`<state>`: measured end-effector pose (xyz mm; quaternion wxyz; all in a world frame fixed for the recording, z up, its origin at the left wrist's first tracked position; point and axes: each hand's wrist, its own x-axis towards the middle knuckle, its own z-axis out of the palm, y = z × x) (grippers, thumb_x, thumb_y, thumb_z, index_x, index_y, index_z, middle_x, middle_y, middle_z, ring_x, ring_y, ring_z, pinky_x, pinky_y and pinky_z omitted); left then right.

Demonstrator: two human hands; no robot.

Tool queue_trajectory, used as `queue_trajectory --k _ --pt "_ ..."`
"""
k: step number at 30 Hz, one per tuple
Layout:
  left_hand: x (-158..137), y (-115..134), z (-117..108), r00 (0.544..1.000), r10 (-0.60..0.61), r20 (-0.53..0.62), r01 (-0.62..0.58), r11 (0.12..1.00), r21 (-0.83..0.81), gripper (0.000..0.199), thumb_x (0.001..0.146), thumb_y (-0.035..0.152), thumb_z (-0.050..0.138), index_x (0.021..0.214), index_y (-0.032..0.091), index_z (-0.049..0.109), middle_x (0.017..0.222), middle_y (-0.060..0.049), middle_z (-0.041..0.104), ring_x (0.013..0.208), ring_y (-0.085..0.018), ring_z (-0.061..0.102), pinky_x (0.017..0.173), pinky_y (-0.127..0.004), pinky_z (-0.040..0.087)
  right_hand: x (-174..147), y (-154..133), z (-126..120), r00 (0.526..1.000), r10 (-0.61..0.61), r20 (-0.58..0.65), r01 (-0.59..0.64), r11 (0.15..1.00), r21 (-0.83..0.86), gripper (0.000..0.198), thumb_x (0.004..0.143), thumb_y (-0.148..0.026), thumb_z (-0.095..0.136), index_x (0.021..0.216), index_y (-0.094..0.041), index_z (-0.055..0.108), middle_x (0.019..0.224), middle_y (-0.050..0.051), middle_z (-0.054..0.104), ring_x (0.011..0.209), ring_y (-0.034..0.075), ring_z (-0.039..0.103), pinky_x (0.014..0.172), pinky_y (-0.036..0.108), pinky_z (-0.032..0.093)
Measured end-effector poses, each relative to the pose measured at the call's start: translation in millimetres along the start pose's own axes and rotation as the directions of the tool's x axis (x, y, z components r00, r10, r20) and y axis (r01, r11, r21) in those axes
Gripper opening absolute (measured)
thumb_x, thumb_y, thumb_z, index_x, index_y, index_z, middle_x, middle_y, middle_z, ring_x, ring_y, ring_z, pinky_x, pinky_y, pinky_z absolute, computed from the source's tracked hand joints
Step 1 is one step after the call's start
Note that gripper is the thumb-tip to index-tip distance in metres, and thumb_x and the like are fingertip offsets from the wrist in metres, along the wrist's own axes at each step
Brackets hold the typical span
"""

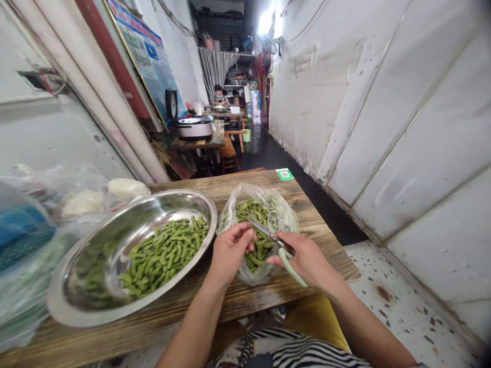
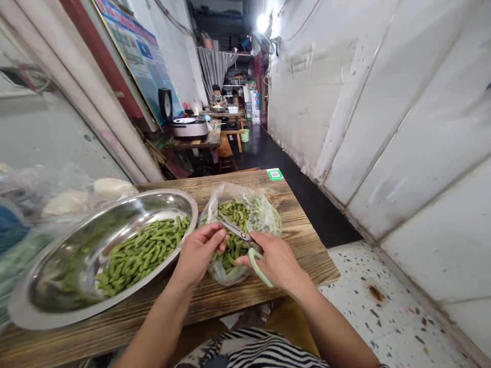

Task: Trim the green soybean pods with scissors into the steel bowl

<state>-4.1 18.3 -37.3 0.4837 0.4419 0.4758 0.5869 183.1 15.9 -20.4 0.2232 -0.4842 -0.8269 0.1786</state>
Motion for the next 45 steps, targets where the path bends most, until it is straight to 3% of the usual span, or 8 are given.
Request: queue_trajectory --k 6,11,18,24,27,32,41,45 --pt "3 -12 -7 0.997 0.050 0.059 -0.058 0.987 0.152 0.020 0.073 0.035 0.067 0.077 0.015 0.067 0.062 -0.001 0.062 0.050 -0.010 0.051 0.051 -0.023 0.040 -2 2 -1 0.999 0.009 0.046 -0.009 1.000 -0.010 0.040 0.078 -0.051 0.065 0.101 -0.019 0.061 0.083 0.004 0.063 0.072 0.017 0.056 0.064 0.023 0.038" --pt "7 -24 -12 0.988 0.073 0.135 -0.102 0.969 0.225 0.017 0.076 0.033 0.063 0.070 0.018 0.066 0.057 -0.002 0.060 0.048 -0.014 0.052 0.050 -0.026 0.039 -4 7 8 0.995 0.030 0.097 -0.041 0.993 0.113 0.027 0.080 -0.045 0.063 0.085 -0.019 0.062 0.076 0.002 0.064 0.067 0.016 0.056 0.061 0.023 0.039" --pt "9 -28 -8 0.990 -0.045 0.131 0.034 0.996 0.082 0.022 0.071 0.035 0.069 0.083 0.019 0.059 0.056 -0.002 0.060 0.046 -0.016 0.056 0.044 -0.026 0.038 -3 16 20 0.999 0.029 0.029 -0.033 0.988 0.149 0.022 0.078 -0.041 0.066 0.080 -0.019 0.064 0.073 0.002 0.066 0.066 0.018 0.059 0.061 0.024 0.042" --pt "4 -19 -5 0.996 0.024 -0.083 -0.029 0.997 -0.065 0.025 0.072 0.037 0.071 0.071 0.015 0.058 0.061 0.002 0.057 0.057 -0.008 0.054 0.054 -0.019 0.042 -10 14 18 0.988 0.135 -0.080 -0.120 0.978 0.171 0.035 0.079 -0.050 0.063 0.096 -0.019 0.065 0.082 0.004 0.069 0.072 0.020 0.061 0.067 0.025 0.043" --pt "0 -10 0 0.995 -0.098 -0.015 0.092 0.968 -0.233 0.028 0.068 0.035 0.074 0.071 0.015 0.055 0.057 0.004 0.056 0.048 -0.005 0.047 0.045 -0.016 0.036 -14 11 14 0.987 0.137 -0.081 -0.120 0.974 0.190 0.039 0.079 -0.052 0.064 0.099 -0.019 0.065 0.083 0.003 0.068 0.073 0.018 0.060 0.067 0.024 0.042" --pt "0 -1 9 0.982 -0.189 0.017 0.182 0.909 -0.376 0.032 0.058 0.028 0.080 0.074 0.015 0.055 0.066 -0.003 0.067 0.057 -0.010 0.060 0.054 -0.019 0.046 -18 10 10 0.989 0.144 -0.046 -0.131 0.967 0.218 0.043 0.080 -0.055 0.061 0.105 -0.019 0.064 0.079 0.001 0.066 0.069 0.016 0.058 0.063 0.022 0.041" --pt "2 -7 14 0.986 -0.069 -0.151 0.017 0.947 -0.320 0.025 0.059 0.027 0.080 0.074 0.013 0.065 0.059 0.003 0.062 0.050 -0.005 0.052 0.048 -0.016 0.040 -16 6 14 0.994 0.106 -0.028 -0.099 0.979 0.181 0.056 0.073 -0.054 0.069 0.116 -0.020 0.059 0.099 0.006 0.065 0.080 0.019 0.059 0.072 0.027 0.044" --pt "-2 -8 13 0.993 -0.071 -0.095 0.045 0.967 -0.251 0.022 0.059 0.027 0.079 0.066 0.014 0.063 0.053 0.003 0.059 0.049 -0.007 0.051 0.047 -0.017 0.039 -13 1 14 0.996 0.086 0.004 -0.085 0.972 0.218 0.057 0.071 -0.054 0.070 0.115 -0.020 0.059 0.095 0.005 0.063 0.076 0.017 0.057 0.069 0.026 0.043"
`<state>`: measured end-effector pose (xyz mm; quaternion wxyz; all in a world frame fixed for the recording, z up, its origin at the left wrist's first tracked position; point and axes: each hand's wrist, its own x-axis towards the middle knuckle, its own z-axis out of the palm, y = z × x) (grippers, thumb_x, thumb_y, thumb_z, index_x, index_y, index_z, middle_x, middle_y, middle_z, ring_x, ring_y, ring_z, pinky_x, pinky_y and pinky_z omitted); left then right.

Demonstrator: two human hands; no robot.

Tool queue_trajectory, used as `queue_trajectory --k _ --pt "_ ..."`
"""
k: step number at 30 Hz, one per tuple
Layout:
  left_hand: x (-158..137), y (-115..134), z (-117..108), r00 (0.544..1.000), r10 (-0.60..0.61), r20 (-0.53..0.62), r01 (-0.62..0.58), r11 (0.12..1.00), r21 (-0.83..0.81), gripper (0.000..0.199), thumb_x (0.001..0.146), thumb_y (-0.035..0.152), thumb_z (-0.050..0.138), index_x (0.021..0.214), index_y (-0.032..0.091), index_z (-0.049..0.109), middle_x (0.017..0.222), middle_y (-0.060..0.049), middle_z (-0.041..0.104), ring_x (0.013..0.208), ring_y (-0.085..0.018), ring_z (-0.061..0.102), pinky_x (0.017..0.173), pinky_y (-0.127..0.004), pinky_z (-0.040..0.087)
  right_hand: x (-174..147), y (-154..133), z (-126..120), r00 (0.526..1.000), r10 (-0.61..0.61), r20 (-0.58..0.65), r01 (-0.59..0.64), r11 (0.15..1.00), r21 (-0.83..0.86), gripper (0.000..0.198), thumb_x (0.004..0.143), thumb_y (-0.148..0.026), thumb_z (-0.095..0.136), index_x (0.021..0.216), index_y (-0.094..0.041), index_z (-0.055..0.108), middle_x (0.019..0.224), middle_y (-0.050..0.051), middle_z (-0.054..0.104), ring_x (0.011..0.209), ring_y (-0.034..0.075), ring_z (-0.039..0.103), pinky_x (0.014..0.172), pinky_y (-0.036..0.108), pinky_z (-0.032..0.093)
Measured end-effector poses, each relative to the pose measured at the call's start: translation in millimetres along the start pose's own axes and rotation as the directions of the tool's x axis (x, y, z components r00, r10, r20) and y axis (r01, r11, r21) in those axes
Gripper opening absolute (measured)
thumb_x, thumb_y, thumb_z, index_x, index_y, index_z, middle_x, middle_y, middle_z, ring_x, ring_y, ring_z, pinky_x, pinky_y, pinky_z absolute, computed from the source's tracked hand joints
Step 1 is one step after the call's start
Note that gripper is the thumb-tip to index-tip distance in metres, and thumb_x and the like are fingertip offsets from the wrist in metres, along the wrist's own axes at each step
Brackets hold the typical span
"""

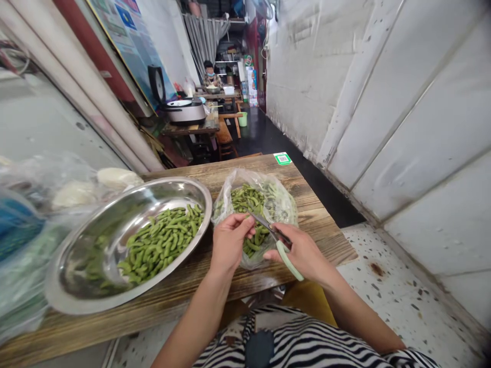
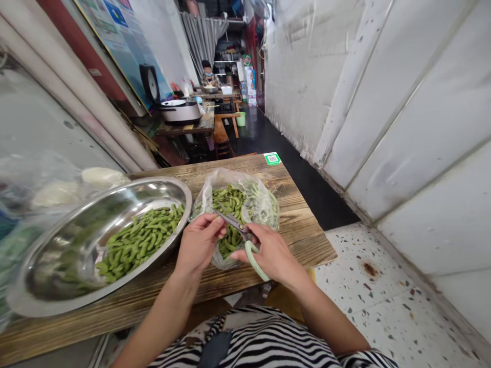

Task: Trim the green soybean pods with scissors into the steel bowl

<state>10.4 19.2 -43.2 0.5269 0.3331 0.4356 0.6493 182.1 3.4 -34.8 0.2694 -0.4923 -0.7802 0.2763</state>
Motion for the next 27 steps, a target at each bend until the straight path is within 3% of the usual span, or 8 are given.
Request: queue_trajectory --k 8,12,14,16,18,20,24,27 --pt "0 -9 -9 0.997 -0.059 0.055 0.048 0.982 0.183 0.023 0.061 0.032 0.077 0.065 0.014 0.064 0.053 0.002 0.059 0.048 -0.008 0.049 0.047 -0.019 0.037 -2 4 -2 0.996 0.010 0.091 -0.018 0.996 0.088 0.037 0.079 -0.052 0.062 0.088 -0.016 0.065 0.068 -0.003 0.056 0.060 0.011 0.046 0.057 0.020 0.036" --pt "6 -12 -31 0.996 0.085 -0.033 -0.062 0.892 0.448 0.022 0.068 0.036 0.072 0.077 0.016 0.069 0.058 0.000 0.061 0.052 -0.012 0.052 0.053 -0.023 0.041 -3 14 1 0.993 0.045 0.110 -0.048 0.998 0.027 0.036 0.081 -0.053 0.060 0.078 -0.017 0.064 0.063 -0.003 0.056 0.059 0.011 0.048 0.055 0.019 0.034" --pt "8 0 -49 0.951 0.291 -0.101 -0.169 0.768 0.618 0.021 0.073 0.035 0.067 0.085 0.018 0.071 0.068 -0.002 0.066 0.061 -0.016 0.057 0.064 -0.028 0.045 -3 18 0 0.993 0.070 0.092 -0.067 0.997 -0.038 0.037 0.082 -0.053 0.057 0.079 -0.018 0.065 0.062 -0.002 0.057 0.058 0.012 0.050 0.055 0.020 0.033" --pt "9 19 -67 0.836 0.532 -0.136 -0.228 0.562 0.795 0.025 0.076 0.031 0.063 0.096 0.019 0.071 0.088 -0.006 0.069 0.081 -0.022 0.061 0.082 -0.036 0.044 -3 21 -1 0.994 0.095 0.051 -0.089 0.991 -0.099 0.037 0.084 -0.053 0.055 0.083 -0.018 0.066 0.063 0.000 0.059 0.058 0.014 0.051 0.055 0.021 0.033" --pt "9 38 -77 0.707 0.699 -0.106 -0.170 0.314 0.934 0.039 0.074 0.025 0.063 0.113 0.017 0.065 0.115 -0.013 0.062 0.109 -0.031 0.053 0.097 -0.045 0.034 -2 22 -3 0.994 0.112 0.010 -0.109 0.985 -0.132 0.037 0.084 -0.054 0.053 0.088 -0.019 0.066 0.065 0.001 0.061 0.059 0.015 0.053 0.055 0.022 0.034" --pt "7 45 -76 0.657 0.752 -0.056 -0.106 0.166 0.980 0.050 0.072 0.025 0.065 0.121 0.014 0.059 0.130 -0.017 0.052 0.122 -0.038 0.040 0.101 -0.053 0.024 -1 22 -5 0.992 0.128 -0.009 -0.128 0.981 -0.142 0.039 0.084 -0.054 0.053 0.096 -0.020 0.066 0.067 0.001 0.063 0.060 0.016 0.055 0.056 0.023 0.034" --pt "-1 13 -46 0.845 0.493 0.210 -0.358 0.228 0.906 0.016 0.074 0.033 0.067 0.084 0.021 0.071 0.090 -0.008 0.068 0.093 -0.031 0.057 0.097 -0.050 0.024 -1 19 -7 0.991 0.130 0.013 -0.126 0.978 -0.164 0.042 0.084 -0.054 0.053 0.106 -0.020 0.062 0.076 0.003 0.066 0.067 0.018 0.059 0.060 0.024 0.037" --pt "-3 -19 -25 0.882 0.319 0.346 -0.430 0.247 0.868 0.013 0.070 0.034 0.071 0.069 0.021 0.070 0.073 -0.007 0.066 0.081 -0.030 0.057 0.089 -0.047 0.027 -4 17 -8 0.992 0.114 0.046 -0.103 0.978 -0.184 0.041 0.084 -0.054 0.053 0.104 -0.019 0.062 0.079 0.004 0.067 0.070 0.019 0.060 0.061 0.024 0.037"
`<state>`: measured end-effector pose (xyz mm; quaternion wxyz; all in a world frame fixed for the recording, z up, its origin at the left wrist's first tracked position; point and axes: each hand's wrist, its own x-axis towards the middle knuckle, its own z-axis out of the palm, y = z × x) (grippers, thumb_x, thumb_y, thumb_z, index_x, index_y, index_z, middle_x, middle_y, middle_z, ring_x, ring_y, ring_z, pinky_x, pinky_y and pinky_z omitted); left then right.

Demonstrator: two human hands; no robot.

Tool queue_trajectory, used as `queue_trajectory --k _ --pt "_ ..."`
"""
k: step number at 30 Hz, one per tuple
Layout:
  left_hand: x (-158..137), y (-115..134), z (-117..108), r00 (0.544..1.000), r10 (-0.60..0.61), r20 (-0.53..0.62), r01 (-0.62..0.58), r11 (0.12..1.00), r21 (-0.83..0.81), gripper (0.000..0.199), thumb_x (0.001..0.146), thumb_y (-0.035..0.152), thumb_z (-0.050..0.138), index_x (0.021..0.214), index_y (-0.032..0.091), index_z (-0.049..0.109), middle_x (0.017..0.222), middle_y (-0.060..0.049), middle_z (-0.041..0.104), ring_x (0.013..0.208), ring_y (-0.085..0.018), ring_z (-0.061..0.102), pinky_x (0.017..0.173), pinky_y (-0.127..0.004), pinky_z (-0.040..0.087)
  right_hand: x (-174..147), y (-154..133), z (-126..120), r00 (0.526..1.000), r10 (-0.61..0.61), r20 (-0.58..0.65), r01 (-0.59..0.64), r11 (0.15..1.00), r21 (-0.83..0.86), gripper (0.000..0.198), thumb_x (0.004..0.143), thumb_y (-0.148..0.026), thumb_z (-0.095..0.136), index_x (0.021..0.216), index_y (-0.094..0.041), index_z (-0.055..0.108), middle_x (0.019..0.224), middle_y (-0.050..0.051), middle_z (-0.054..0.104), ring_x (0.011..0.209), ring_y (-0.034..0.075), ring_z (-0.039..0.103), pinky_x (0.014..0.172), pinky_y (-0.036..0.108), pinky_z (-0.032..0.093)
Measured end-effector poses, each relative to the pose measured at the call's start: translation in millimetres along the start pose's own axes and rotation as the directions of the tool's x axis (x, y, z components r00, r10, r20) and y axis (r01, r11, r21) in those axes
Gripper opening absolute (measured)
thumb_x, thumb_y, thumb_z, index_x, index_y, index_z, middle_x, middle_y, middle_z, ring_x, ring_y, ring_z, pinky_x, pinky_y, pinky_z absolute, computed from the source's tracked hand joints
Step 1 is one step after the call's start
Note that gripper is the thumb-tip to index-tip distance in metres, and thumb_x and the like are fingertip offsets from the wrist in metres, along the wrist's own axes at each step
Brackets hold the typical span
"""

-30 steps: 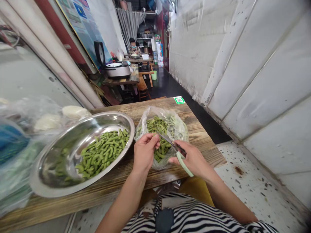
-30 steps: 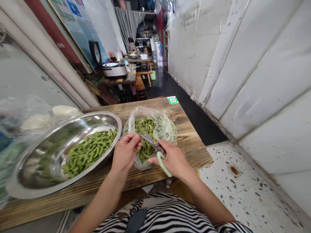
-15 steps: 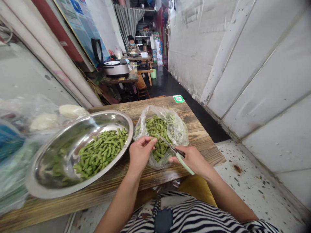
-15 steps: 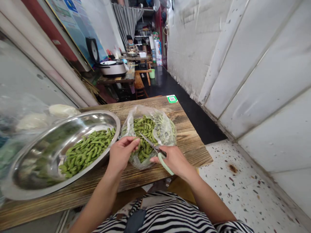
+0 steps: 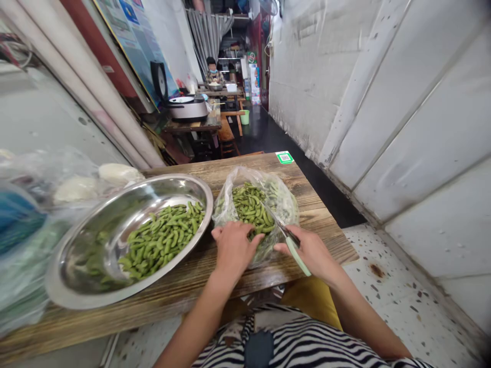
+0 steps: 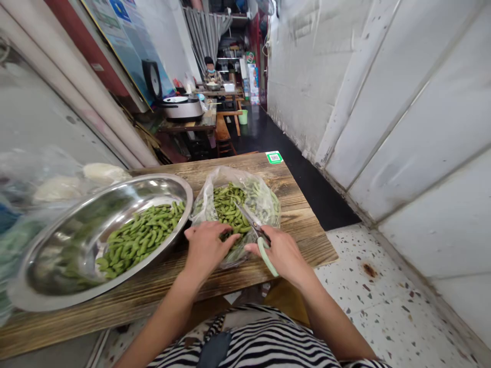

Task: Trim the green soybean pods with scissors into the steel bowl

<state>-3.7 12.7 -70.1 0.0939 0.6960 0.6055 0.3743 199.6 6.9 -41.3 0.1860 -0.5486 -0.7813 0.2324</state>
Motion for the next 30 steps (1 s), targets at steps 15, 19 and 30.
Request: queue_trajectory --k 15,19,30 --pt "3 5 -2 0.958 -0.285 -0.032 0.241 0.862 -0.446 0.010 0.064 0.029 0.073 0.072 0.023 0.074 0.064 -0.001 0.069 0.060 -0.018 0.059 0.069 -0.030 0.044 -1 -7 5 0.998 -0.026 0.061 0.024 0.999 0.034 0.039 0.079 -0.055 0.061 0.098 -0.020 0.062 0.087 0.005 0.067 0.075 0.019 0.061 0.063 0.023 0.036" --pt "1 3 0 0.966 -0.255 -0.044 0.198 0.840 -0.504 0.006 0.064 0.027 0.074 0.068 0.023 0.074 0.062 0.000 0.067 0.058 -0.017 0.057 0.064 -0.027 0.043 -1 -9 6 0.995 -0.078 0.067 0.077 0.997 0.015 0.039 0.082 -0.054 0.059 0.097 -0.019 0.061 0.088 0.006 0.066 0.075 0.019 0.060 0.064 0.024 0.038" --pt "4 3 0 0.877 -0.427 0.218 0.425 0.481 -0.767 0.021 0.061 0.030 0.078 0.070 0.017 0.063 0.060 0.002 0.063 0.058 -0.014 0.062 0.058 -0.023 0.045 2 -4 8 0.998 -0.063 0.033 0.060 0.996 0.072 0.033 0.083 -0.051 0.058 0.084 -0.019 0.063 0.073 0.002 0.065 0.066 0.016 0.058 0.059 0.022 0.036"
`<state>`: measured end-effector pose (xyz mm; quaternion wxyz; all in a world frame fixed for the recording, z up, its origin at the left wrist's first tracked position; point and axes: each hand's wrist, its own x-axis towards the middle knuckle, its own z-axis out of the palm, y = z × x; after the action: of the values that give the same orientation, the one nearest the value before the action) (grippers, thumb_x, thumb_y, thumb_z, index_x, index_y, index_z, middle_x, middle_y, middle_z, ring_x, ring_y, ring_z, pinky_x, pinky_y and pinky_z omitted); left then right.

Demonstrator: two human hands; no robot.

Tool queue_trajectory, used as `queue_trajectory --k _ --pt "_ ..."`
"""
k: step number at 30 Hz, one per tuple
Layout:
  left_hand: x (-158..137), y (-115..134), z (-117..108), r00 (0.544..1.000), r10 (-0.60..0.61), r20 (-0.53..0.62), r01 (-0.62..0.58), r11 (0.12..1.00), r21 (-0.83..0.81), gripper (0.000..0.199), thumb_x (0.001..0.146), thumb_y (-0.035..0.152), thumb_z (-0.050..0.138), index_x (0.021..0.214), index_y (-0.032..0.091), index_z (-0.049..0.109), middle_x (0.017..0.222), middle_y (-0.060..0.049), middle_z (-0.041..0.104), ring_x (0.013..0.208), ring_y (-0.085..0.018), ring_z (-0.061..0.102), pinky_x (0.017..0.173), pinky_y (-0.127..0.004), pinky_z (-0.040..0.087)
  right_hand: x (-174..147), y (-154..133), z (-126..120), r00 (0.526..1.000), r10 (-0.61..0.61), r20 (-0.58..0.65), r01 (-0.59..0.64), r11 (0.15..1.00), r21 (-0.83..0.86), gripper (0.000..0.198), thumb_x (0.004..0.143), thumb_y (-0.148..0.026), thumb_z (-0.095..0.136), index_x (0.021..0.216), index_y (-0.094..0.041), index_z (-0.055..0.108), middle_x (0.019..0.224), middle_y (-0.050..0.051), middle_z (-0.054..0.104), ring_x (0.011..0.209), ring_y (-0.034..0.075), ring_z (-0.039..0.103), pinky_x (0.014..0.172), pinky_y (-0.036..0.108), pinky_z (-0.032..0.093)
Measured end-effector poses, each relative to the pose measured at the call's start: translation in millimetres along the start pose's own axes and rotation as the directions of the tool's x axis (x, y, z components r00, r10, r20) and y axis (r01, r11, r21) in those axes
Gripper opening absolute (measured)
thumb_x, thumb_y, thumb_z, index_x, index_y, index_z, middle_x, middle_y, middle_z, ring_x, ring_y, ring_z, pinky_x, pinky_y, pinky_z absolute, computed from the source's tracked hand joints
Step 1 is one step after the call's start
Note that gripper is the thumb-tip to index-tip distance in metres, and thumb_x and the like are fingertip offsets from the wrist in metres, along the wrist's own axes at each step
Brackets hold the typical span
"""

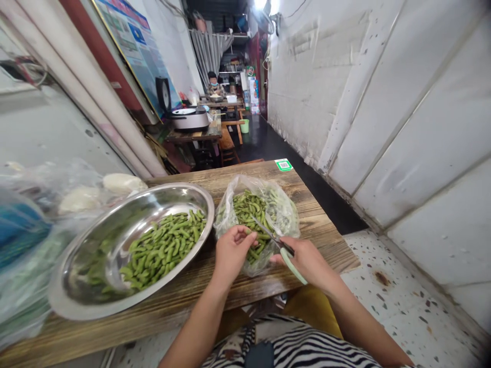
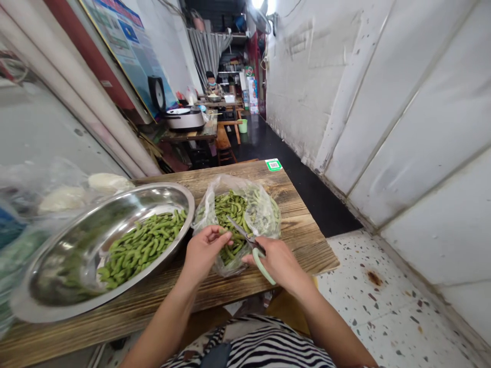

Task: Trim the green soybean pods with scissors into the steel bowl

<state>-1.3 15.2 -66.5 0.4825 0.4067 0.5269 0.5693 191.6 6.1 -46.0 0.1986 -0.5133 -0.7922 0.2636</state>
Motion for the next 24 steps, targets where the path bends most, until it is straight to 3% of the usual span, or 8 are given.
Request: queue_trajectory --k 3,6,12,24 --pt "1 6 -2 0.985 -0.163 0.065 0.175 0.925 -0.338 0.030 0.057 0.029 0.082 0.070 0.016 0.059 0.066 0.001 0.064 0.073 -0.015 0.067 0.064 -0.022 0.049 0 -1 -1 1.000 0.009 -0.024 -0.008 0.999 0.046 0.036 0.082 -0.052 0.059 0.098 -0.020 0.063 0.079 0.002 0.066 0.069 0.017 0.059 0.062 0.023 0.039" --pt "1 9 -2 0.969 -0.234 0.073 0.239 0.832 -0.501 0.033 0.055 0.025 0.085 0.068 0.015 0.056 0.067 0.003 0.062 0.074 -0.012 0.066 0.063 -0.018 0.049 -1 -4 -2 1.000 -0.022 -0.005 0.023 0.995 0.095 0.044 0.081 -0.053 0.061 0.109 -0.019 0.061 0.085 0.004 0.066 0.072 0.018 0.059 0.067 0.024 0.041" --pt "-4 11 1 0.967 -0.225 0.117 0.252 0.804 -0.539 0.032 0.055 0.024 0.086 0.067 0.014 0.057 0.064 0.003 0.060 0.063 -0.006 0.060 0.059 -0.015 0.049 -4 -10 0 0.997 -0.068 0.028 0.064 0.989 0.130 0.047 0.079 -0.054 0.063 0.109 -0.018 0.062 0.090 0.005 0.066 0.075 0.017 0.058 0.070 0.024 0.042" --pt "-6 14 -2 0.977 -0.197 0.084 0.212 0.841 -0.497 0.031 0.054 0.022 0.085 0.063 0.013 0.056 0.059 0.005 0.057 0.055 -0.004 0.055 0.055 -0.014 0.046 -5 -4 6 0.996 -0.059 0.071 0.038 0.964 0.263 0.036 0.081 -0.052 0.060 0.088 -0.017 0.065 0.074 -0.001 0.061 0.068 0.014 0.053 0.062 0.021 0.041"
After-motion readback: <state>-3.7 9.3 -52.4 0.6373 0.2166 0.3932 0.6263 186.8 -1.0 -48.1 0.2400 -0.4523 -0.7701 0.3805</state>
